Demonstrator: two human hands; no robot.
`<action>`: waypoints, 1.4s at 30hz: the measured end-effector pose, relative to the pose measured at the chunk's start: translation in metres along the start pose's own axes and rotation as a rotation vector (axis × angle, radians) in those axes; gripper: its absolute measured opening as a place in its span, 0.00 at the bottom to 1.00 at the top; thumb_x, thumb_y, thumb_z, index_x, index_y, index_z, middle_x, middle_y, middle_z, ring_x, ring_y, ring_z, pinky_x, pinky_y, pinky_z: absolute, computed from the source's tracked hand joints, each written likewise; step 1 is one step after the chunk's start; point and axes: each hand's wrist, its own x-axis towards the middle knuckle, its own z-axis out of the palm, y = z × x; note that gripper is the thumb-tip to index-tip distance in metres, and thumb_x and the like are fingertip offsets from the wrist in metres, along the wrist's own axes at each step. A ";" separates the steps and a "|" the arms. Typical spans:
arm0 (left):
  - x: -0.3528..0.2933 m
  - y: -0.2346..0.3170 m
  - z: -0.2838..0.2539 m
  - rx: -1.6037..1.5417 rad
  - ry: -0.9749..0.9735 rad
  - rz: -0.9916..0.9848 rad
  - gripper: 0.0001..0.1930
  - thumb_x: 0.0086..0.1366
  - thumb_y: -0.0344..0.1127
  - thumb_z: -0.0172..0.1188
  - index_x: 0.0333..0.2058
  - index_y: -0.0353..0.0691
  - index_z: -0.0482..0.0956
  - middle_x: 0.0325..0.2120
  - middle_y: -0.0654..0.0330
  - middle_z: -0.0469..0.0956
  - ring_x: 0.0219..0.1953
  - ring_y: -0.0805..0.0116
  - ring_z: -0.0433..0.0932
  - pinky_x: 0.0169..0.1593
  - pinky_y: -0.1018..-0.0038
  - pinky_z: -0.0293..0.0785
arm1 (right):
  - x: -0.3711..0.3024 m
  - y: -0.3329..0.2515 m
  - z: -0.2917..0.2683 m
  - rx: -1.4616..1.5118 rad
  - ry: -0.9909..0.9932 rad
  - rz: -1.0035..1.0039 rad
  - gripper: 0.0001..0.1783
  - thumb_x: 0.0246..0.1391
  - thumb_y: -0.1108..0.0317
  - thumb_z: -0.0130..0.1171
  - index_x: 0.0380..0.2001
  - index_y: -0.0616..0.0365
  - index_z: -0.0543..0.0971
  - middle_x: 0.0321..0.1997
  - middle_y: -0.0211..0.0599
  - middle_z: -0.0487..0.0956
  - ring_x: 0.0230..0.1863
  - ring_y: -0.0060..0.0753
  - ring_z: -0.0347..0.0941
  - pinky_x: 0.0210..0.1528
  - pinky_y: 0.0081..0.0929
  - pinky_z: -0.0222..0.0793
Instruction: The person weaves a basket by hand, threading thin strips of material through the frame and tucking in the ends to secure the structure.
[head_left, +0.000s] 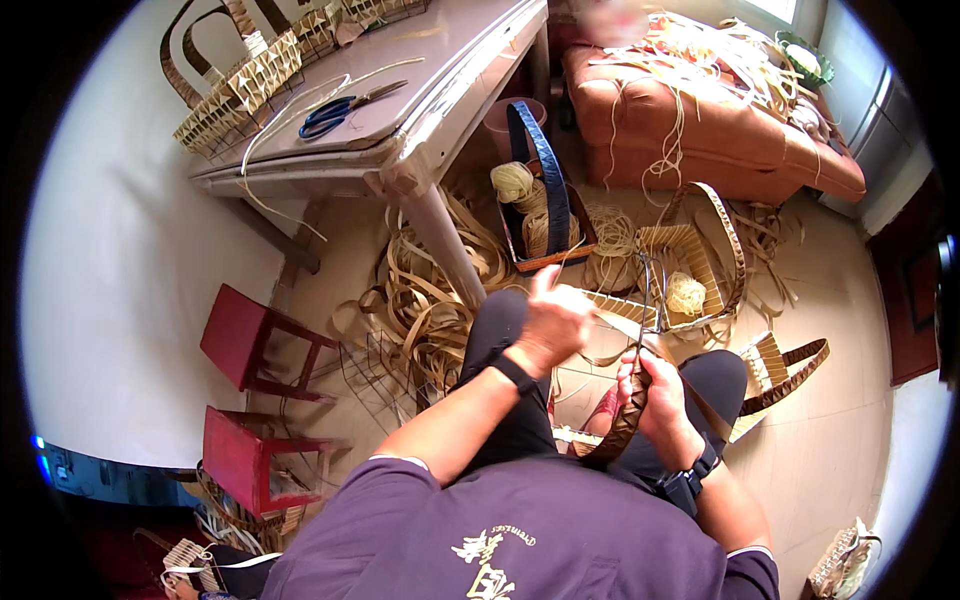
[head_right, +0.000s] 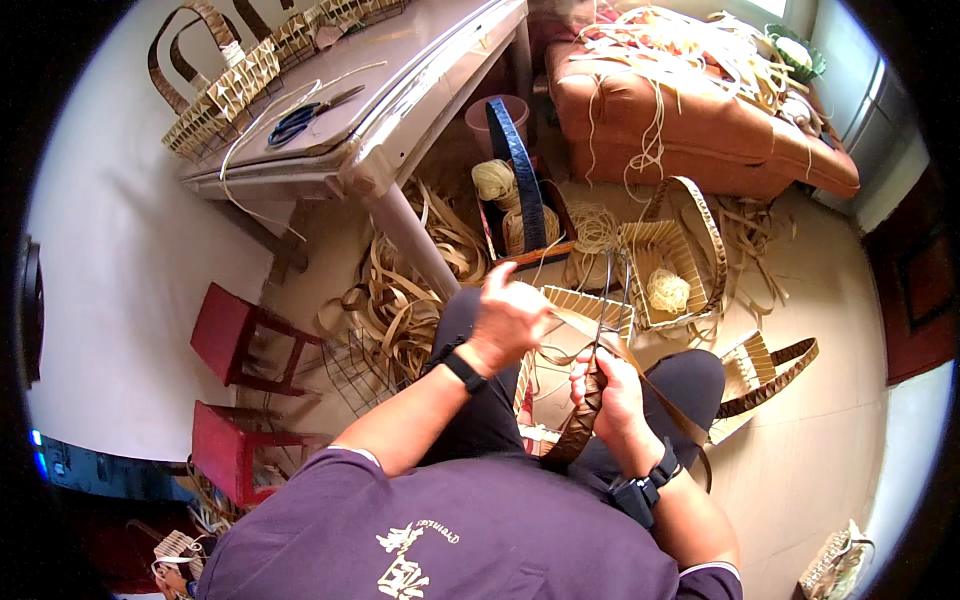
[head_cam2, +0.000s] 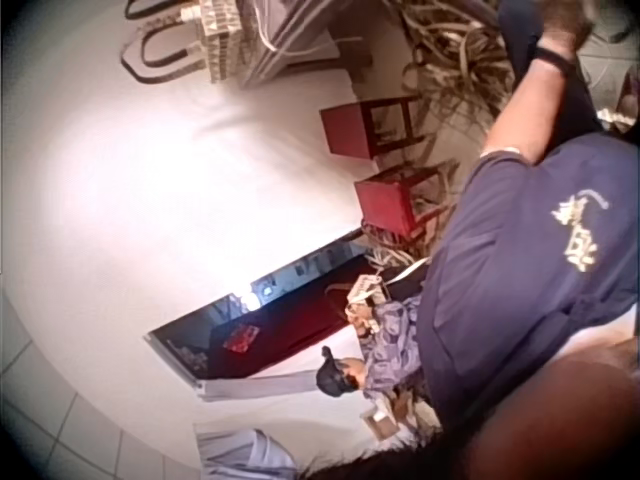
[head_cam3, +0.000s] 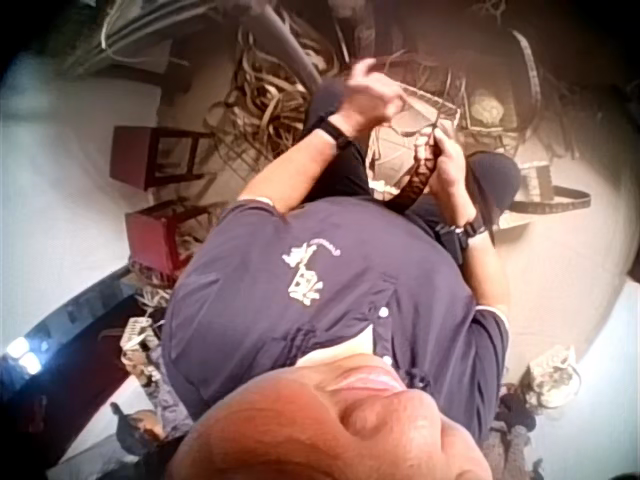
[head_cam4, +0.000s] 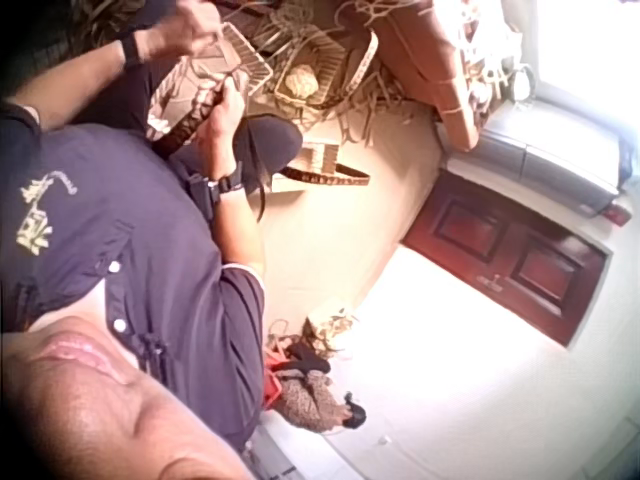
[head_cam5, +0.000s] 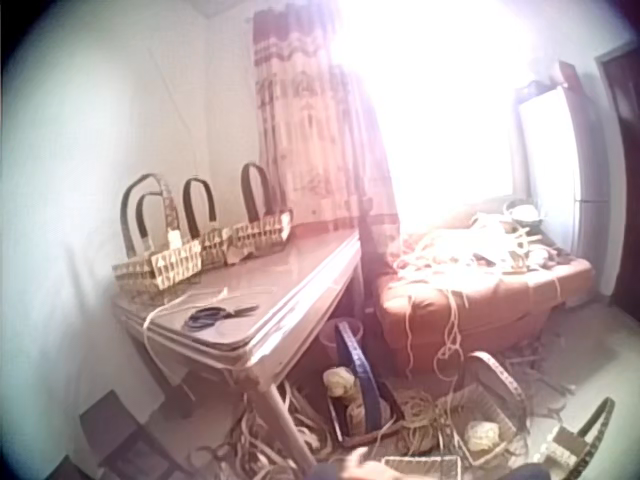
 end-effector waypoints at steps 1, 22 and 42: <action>-0.006 -0.020 -0.006 0.007 0.068 -0.112 0.08 0.55 0.38 0.59 0.25 0.45 0.86 0.23 0.59 0.82 0.31 0.60 0.82 0.62 0.53 0.68 | 0.000 0.001 -0.003 -0.001 -0.020 -0.013 0.16 0.69 0.60 0.47 0.38 0.64 0.76 0.26 0.39 0.79 0.20 0.30 0.72 0.24 0.28 0.71; -0.083 -0.167 -0.088 -0.075 0.034 -0.858 0.13 0.63 0.34 0.55 0.42 0.42 0.87 0.38 0.53 0.86 0.45 0.53 0.84 0.50 0.63 0.78 | -0.004 -0.001 -0.007 0.074 -0.003 -0.010 0.17 0.70 0.60 0.46 0.39 0.65 0.76 0.27 0.40 0.79 0.21 0.30 0.73 0.25 0.28 0.71; 0.020 0.039 0.007 -0.647 -0.453 -0.037 0.23 0.59 0.36 0.63 0.54 0.38 0.78 0.43 0.50 0.80 0.50 0.51 0.78 0.58 0.63 0.71 | -0.003 -0.004 0.002 -0.022 0.035 0.038 0.20 0.72 0.55 0.41 0.39 0.60 0.75 0.25 0.37 0.79 0.17 0.29 0.69 0.22 0.28 0.68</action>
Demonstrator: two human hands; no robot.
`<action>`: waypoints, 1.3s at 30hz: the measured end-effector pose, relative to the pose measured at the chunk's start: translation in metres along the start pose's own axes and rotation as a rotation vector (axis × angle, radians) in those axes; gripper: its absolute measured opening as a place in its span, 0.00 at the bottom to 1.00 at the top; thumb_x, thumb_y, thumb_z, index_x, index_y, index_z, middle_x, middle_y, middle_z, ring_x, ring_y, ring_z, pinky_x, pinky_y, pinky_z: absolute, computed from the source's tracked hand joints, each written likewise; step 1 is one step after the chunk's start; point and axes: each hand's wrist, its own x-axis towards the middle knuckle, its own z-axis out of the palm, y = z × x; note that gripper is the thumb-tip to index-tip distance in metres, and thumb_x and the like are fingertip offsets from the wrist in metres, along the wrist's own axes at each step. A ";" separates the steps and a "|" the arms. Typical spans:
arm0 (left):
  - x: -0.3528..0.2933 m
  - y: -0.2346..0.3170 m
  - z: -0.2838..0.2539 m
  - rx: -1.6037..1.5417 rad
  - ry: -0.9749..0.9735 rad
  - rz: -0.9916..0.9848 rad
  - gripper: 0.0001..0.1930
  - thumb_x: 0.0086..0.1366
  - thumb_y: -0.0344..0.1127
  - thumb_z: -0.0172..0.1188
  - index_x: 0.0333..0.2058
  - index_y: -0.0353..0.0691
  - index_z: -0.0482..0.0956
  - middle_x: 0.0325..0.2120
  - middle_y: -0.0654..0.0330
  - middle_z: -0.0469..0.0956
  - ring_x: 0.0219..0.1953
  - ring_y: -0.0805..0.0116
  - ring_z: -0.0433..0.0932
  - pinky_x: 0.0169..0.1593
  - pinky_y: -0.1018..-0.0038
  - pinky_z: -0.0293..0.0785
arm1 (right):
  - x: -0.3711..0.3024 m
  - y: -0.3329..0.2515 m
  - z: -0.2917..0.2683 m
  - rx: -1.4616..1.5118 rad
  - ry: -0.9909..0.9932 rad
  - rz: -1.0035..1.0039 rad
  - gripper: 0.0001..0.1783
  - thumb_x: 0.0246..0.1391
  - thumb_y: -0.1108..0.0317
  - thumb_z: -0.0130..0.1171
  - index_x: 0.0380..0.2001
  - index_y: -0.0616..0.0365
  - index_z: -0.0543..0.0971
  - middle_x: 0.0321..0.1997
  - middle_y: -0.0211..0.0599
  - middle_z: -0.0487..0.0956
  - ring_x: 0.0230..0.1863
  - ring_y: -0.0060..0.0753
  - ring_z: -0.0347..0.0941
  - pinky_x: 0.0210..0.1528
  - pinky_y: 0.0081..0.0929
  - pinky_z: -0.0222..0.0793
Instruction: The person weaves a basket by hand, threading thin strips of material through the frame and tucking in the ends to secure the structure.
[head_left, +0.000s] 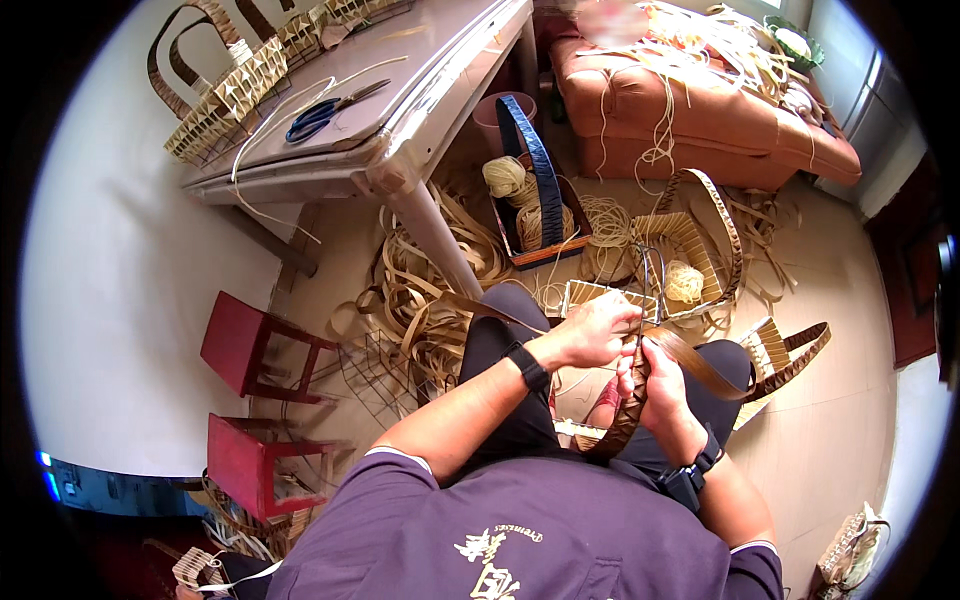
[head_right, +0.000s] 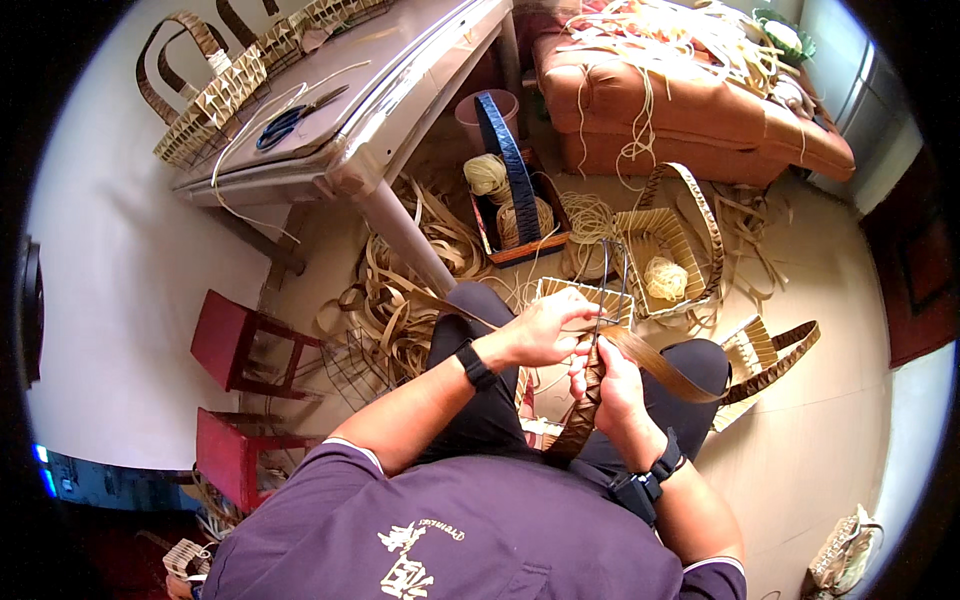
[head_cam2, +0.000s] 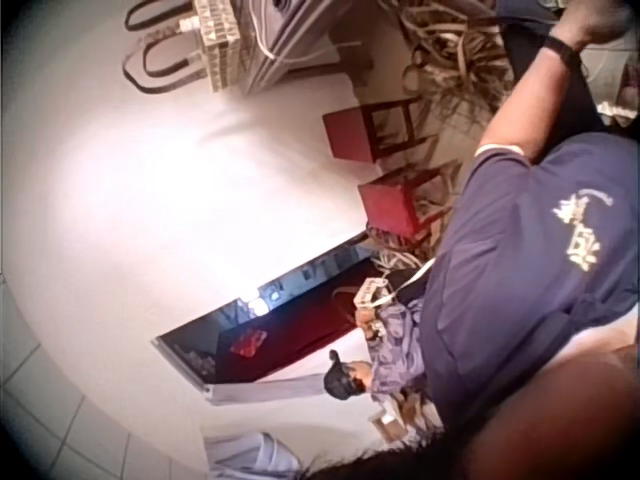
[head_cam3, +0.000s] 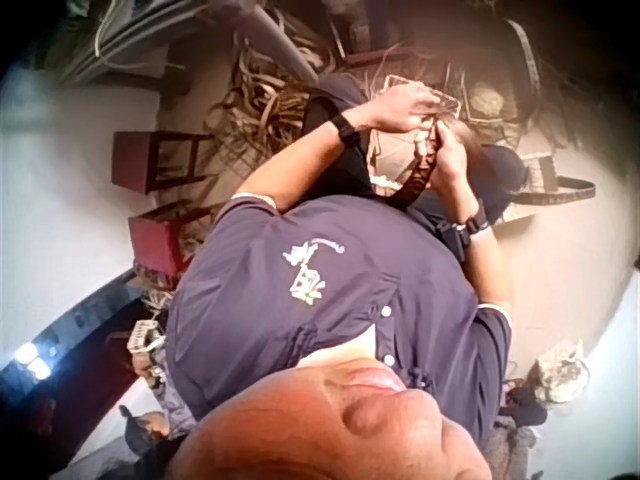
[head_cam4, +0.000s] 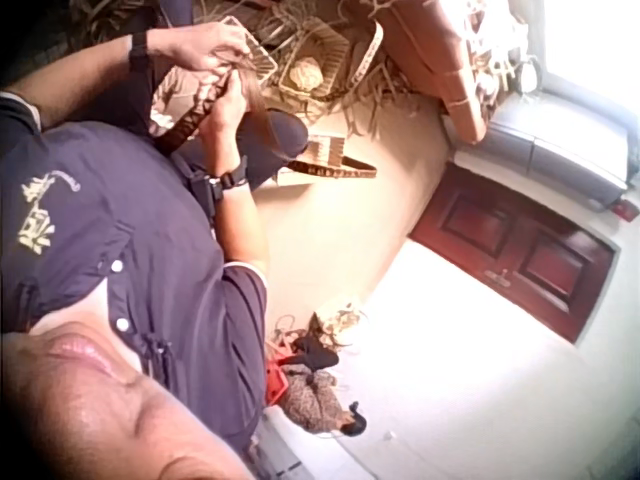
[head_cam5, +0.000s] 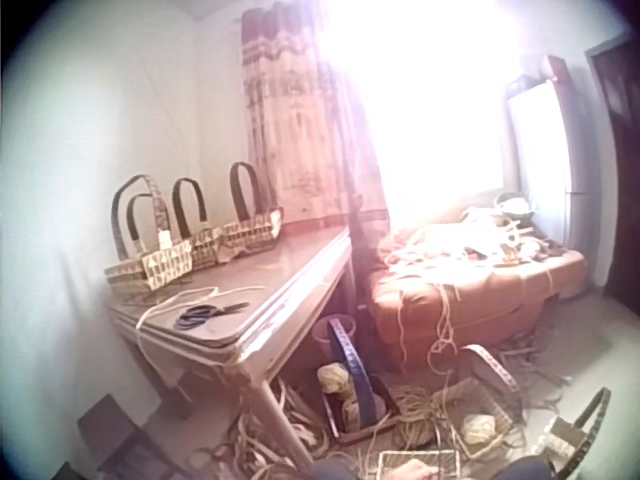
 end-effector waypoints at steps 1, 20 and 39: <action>0.003 -0.014 0.003 -0.063 0.022 0.065 0.24 0.59 0.37 0.64 0.54 0.37 0.78 0.44 0.49 0.79 0.51 0.50 0.78 0.57 0.65 0.73 | 0.001 0.001 0.002 0.006 0.006 0.002 0.20 0.72 0.55 0.41 0.38 0.60 0.75 0.25 0.37 0.79 0.17 0.29 0.69 0.21 0.27 0.67; -0.165 -0.106 -0.191 0.829 -0.145 -0.970 0.09 0.56 0.43 0.65 0.31 0.48 0.87 0.31 0.56 0.85 0.37 0.54 0.84 0.41 0.61 0.79 | 0.006 0.007 -0.004 -0.027 -0.111 -0.024 0.19 0.71 0.56 0.45 0.40 0.65 0.73 0.26 0.42 0.79 0.18 0.33 0.73 0.21 0.30 0.72; -0.042 -0.001 0.020 -1.490 0.186 -0.919 0.17 0.74 0.52 0.55 0.36 0.43 0.78 0.27 0.69 0.76 0.26 0.80 0.72 0.35 0.82 0.74 | 0.002 0.004 0.003 -0.032 -0.039 -0.007 0.17 0.69 0.57 0.47 0.38 0.62 0.74 0.24 0.39 0.78 0.15 0.28 0.70 0.19 0.26 0.70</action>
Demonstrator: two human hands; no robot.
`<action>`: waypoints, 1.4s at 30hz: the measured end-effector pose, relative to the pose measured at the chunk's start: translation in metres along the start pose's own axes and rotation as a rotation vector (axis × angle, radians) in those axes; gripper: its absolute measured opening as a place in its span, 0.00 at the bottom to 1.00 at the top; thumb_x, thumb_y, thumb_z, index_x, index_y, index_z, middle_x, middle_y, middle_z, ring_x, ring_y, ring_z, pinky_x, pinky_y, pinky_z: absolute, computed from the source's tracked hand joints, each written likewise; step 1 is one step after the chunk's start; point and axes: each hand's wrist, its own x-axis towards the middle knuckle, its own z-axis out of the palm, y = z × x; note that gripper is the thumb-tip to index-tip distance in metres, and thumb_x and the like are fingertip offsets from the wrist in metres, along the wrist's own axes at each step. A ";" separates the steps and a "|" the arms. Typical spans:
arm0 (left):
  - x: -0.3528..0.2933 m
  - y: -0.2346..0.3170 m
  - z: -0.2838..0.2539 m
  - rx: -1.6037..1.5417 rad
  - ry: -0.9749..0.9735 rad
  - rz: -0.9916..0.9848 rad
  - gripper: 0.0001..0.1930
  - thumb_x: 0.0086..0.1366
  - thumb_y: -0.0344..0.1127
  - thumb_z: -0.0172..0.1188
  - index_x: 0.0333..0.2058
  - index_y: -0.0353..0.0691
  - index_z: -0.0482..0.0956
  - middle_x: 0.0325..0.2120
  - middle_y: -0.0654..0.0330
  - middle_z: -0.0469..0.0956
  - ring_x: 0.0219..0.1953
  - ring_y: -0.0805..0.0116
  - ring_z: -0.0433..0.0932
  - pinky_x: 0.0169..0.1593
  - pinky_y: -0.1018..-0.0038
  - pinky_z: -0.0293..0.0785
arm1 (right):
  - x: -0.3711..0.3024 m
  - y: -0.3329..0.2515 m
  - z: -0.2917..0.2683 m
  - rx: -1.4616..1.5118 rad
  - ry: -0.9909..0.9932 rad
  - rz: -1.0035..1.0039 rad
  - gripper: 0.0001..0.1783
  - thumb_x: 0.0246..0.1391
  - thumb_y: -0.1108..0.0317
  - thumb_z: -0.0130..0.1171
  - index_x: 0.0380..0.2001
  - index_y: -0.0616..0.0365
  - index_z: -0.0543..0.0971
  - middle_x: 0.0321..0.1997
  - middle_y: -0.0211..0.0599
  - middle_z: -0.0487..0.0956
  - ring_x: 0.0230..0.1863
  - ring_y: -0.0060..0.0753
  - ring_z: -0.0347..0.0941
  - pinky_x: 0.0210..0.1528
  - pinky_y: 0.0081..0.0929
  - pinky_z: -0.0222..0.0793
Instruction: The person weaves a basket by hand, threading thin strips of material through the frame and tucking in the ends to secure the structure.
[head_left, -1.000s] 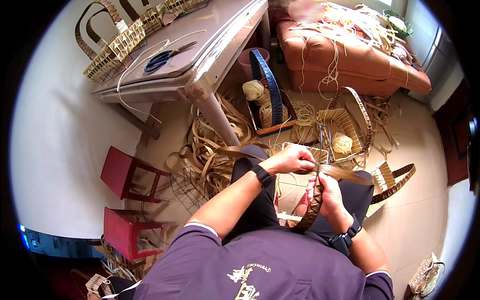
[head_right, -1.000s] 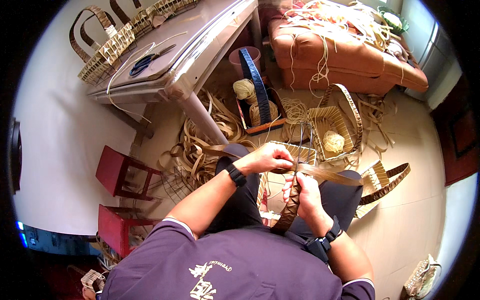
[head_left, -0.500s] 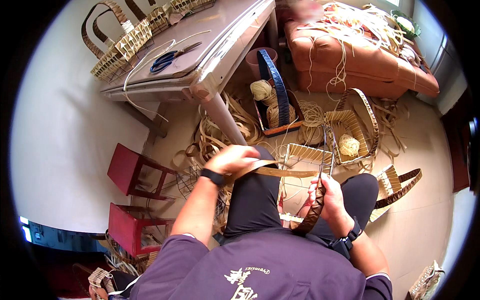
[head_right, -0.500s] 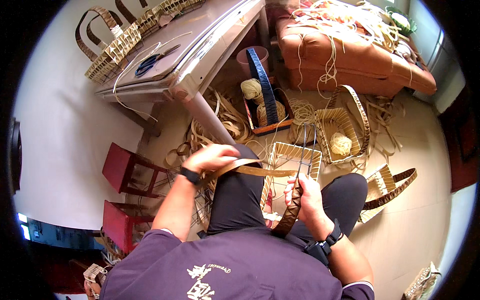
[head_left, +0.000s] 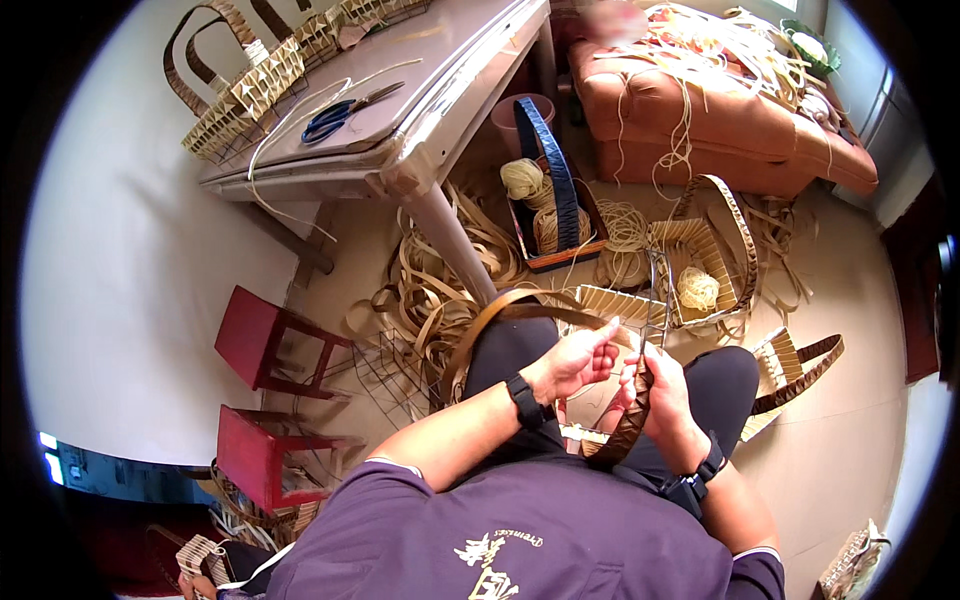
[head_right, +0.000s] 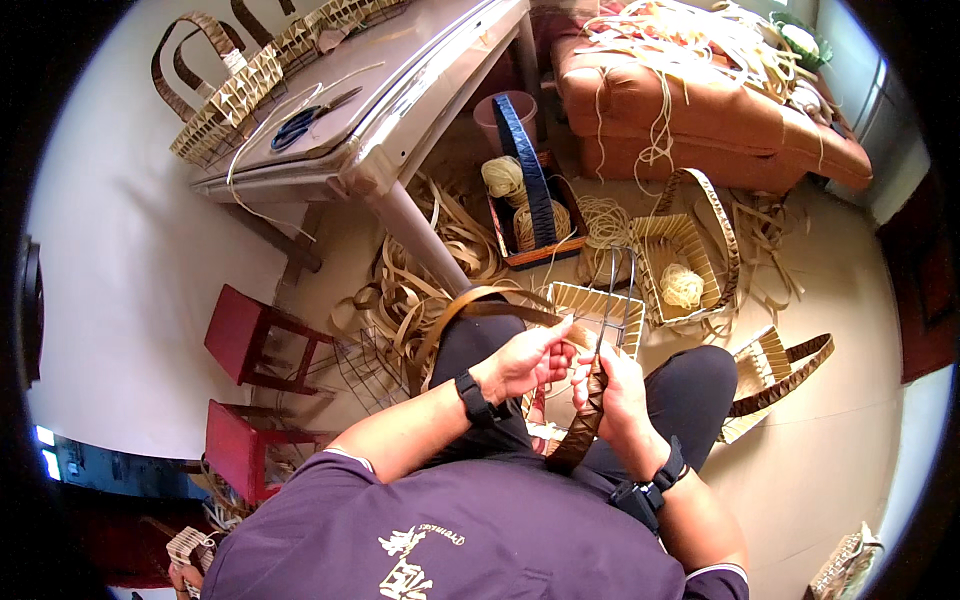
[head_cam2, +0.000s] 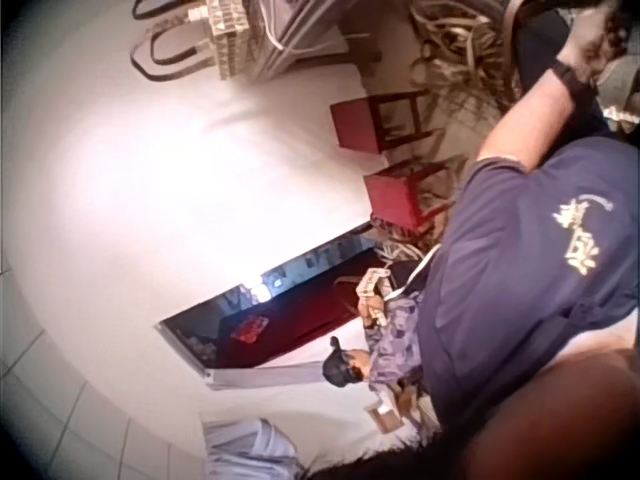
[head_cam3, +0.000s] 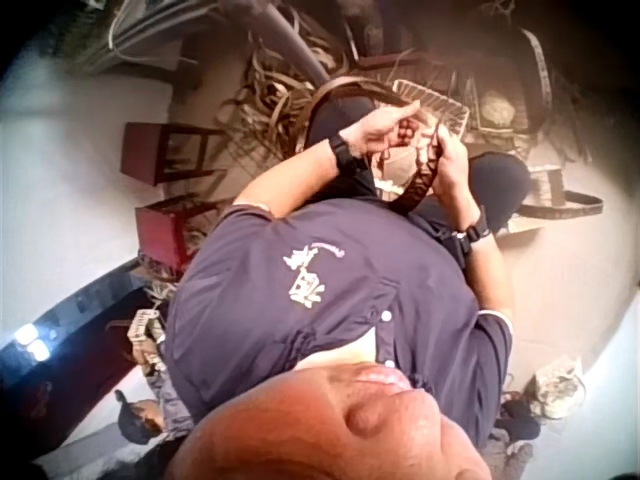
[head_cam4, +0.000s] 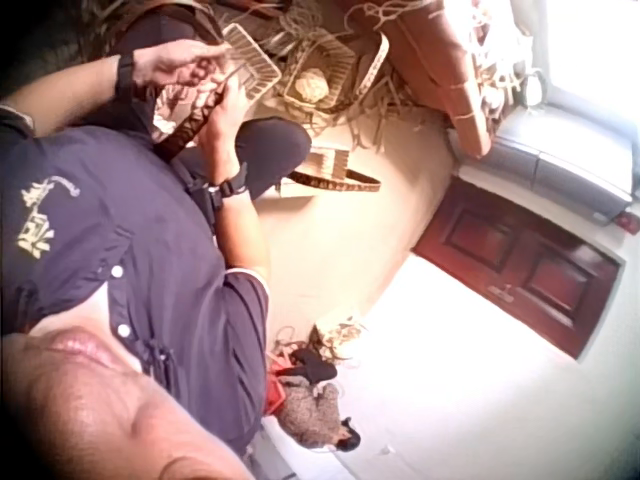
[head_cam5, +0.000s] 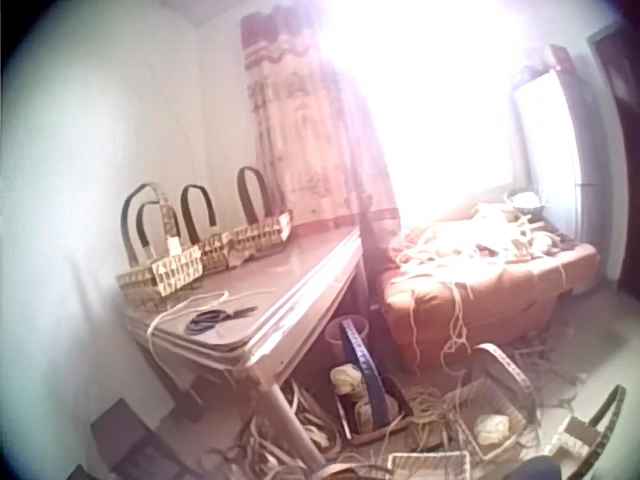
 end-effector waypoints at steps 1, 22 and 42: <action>-0.001 0.007 0.004 0.006 -0.015 0.034 0.16 0.73 0.51 0.57 0.35 0.43 0.79 0.27 0.69 0.77 0.26 0.80 0.73 0.35 0.82 0.74 | 0.001 -0.001 0.001 -0.002 0.002 0.003 0.17 0.69 0.58 0.47 0.38 0.63 0.74 0.24 0.39 0.78 0.15 0.28 0.70 0.19 0.27 0.70; 0.008 0.008 0.042 0.981 0.091 0.580 0.16 0.69 0.42 0.62 0.37 0.31 0.77 0.23 0.61 0.79 0.19 0.76 0.74 0.25 0.76 0.72 | -0.002 0.003 0.008 -0.135 0.046 -0.062 0.27 0.75 0.53 0.35 0.32 0.62 0.74 0.19 0.42 0.76 0.13 0.33 0.73 0.14 0.27 0.70; 0.021 0.012 0.039 1.058 0.093 0.418 0.13 0.66 0.38 0.61 0.26 0.36 0.74 0.21 0.66 0.74 0.24 0.79 0.70 0.27 0.75 0.68 | 0.002 0.010 0.000 -0.032 -0.012 -0.099 0.19 0.68 0.61 0.42 0.34 0.66 0.75 0.22 0.44 0.78 0.16 0.33 0.75 0.20 0.29 0.74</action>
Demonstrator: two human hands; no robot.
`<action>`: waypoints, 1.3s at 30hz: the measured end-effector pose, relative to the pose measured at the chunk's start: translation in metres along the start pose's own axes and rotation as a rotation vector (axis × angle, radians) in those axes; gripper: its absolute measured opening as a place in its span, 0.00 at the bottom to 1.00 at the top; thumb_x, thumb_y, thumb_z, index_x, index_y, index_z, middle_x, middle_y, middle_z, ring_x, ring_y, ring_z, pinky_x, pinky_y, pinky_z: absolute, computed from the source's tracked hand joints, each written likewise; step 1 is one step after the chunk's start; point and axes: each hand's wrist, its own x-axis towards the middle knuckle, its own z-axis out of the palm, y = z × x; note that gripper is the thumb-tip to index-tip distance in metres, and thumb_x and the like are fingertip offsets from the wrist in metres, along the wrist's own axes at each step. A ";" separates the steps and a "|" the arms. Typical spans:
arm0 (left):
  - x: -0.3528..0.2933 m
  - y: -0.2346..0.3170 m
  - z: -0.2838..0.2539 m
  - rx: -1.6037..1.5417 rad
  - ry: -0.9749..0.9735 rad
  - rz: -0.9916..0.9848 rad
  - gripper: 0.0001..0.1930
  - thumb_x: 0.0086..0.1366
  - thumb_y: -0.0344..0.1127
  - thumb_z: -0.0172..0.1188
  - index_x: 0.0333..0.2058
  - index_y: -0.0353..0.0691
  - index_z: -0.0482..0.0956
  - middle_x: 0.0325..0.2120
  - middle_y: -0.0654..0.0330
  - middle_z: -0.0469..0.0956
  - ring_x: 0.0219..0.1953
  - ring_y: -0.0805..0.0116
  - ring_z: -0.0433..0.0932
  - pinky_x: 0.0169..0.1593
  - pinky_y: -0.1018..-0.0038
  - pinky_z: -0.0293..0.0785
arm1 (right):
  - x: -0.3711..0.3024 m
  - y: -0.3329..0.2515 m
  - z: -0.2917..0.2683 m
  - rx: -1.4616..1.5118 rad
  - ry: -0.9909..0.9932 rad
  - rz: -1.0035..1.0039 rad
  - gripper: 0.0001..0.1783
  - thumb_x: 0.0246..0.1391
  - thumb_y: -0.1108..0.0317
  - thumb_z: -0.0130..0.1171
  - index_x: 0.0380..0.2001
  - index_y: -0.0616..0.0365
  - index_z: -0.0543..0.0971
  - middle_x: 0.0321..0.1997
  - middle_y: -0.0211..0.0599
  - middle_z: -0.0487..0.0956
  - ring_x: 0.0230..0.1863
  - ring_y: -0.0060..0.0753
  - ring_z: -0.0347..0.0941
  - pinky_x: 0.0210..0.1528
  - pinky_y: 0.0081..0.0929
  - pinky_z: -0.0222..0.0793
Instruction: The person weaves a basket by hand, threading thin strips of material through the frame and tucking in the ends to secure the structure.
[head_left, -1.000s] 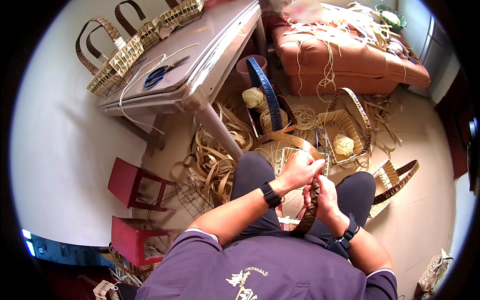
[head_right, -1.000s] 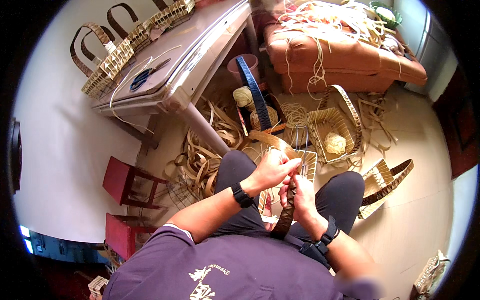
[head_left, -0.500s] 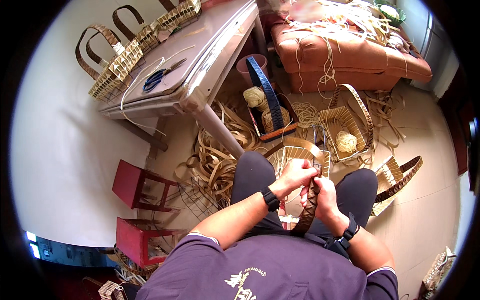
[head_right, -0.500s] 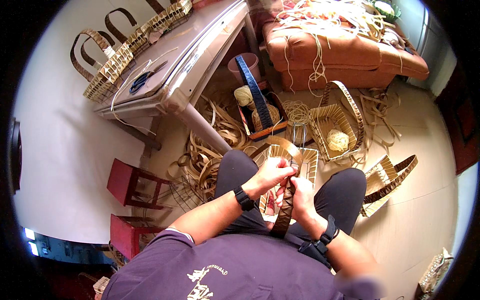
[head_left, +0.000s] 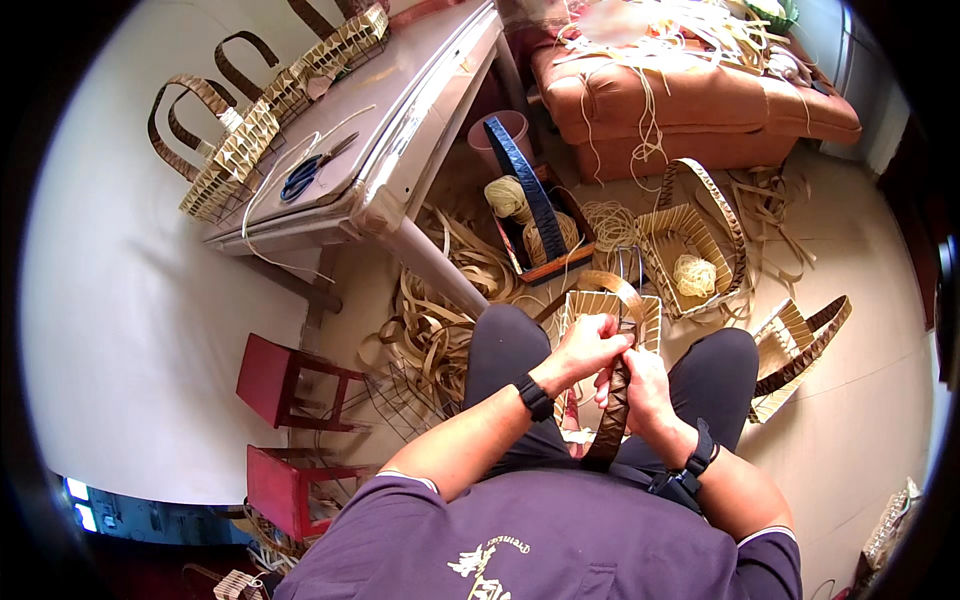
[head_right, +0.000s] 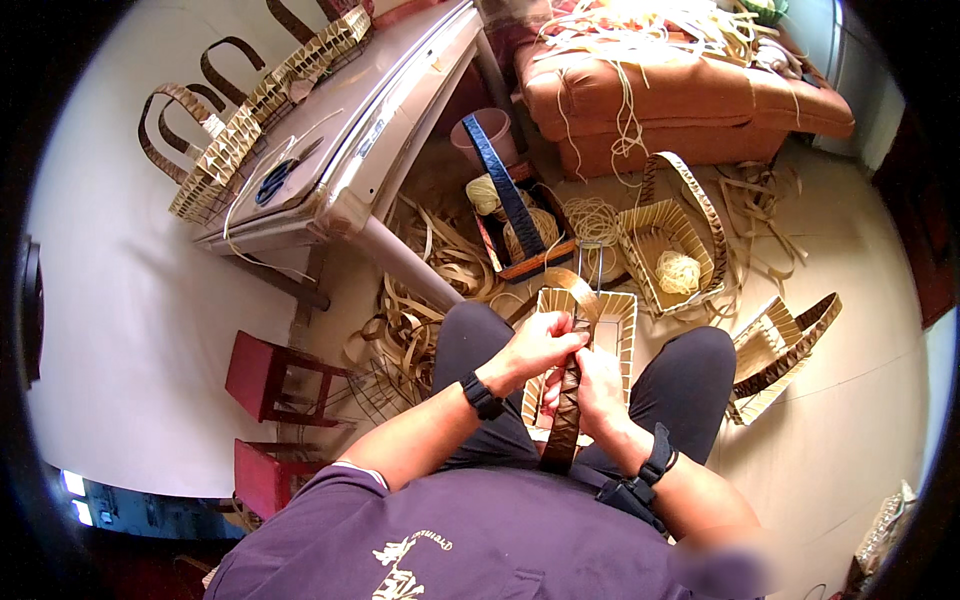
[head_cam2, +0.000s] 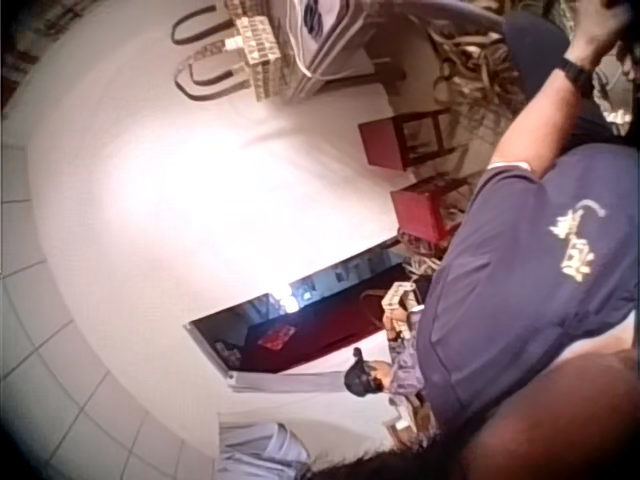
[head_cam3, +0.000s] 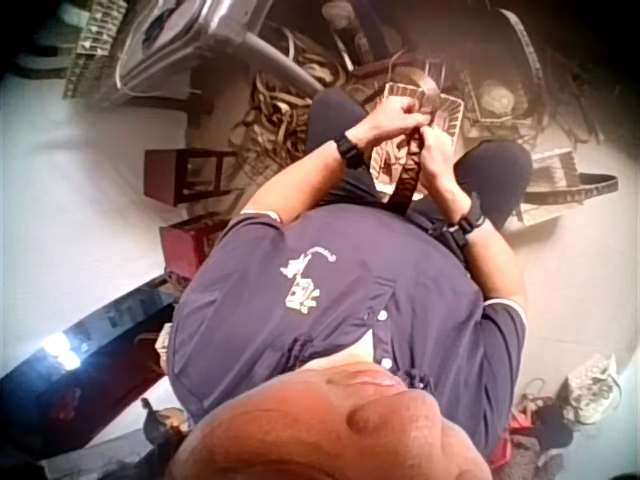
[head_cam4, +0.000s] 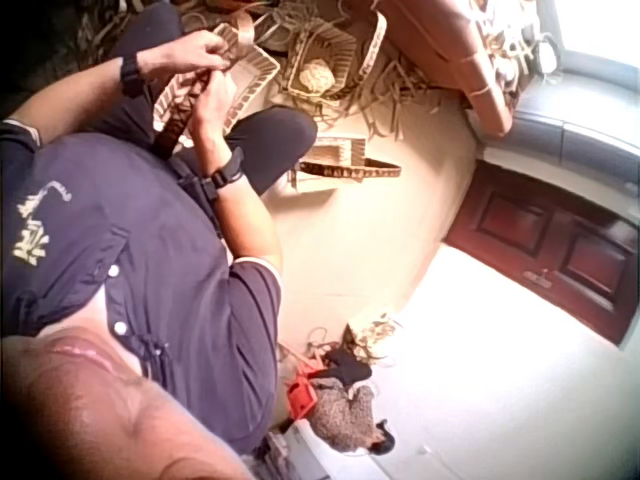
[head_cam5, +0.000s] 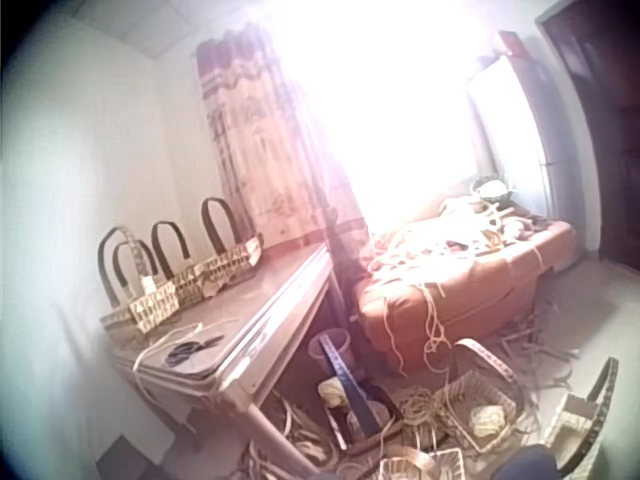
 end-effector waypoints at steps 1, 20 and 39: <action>0.000 0.001 0.000 -0.064 -0.034 -0.037 0.13 0.66 0.38 0.61 0.26 0.37 0.73 0.21 0.67 0.73 0.23 0.79 0.69 0.26 0.76 0.67 | 0.000 0.001 0.000 -0.005 -0.007 -0.018 0.19 0.68 0.61 0.42 0.34 0.66 0.75 0.23 0.44 0.79 0.17 0.33 0.76 0.20 0.29 0.74; -0.005 0.010 0.030 -0.565 0.091 -0.152 0.11 0.69 0.27 0.51 0.47 0.28 0.67 0.34 0.53 0.75 0.29 0.65 0.82 0.33 0.69 0.86 | 0.064 -0.035 -0.066 0.111 -0.488 0.079 0.17 0.55 0.71 0.59 0.48 0.60 0.78 0.43 0.32 0.82 0.42 0.26 0.76 0.41 0.25 0.74; 0.008 -0.005 0.027 -0.250 0.151 0.305 0.40 0.64 0.20 0.49 0.74 0.42 0.46 0.39 0.58 0.77 0.27 0.74 0.79 0.30 0.75 0.81 | 0.079 -0.017 -0.072 0.253 -0.557 0.095 0.19 0.57 0.72 0.59 0.52 0.63 0.76 0.49 0.40 0.81 0.45 0.34 0.79 0.50 0.37 0.76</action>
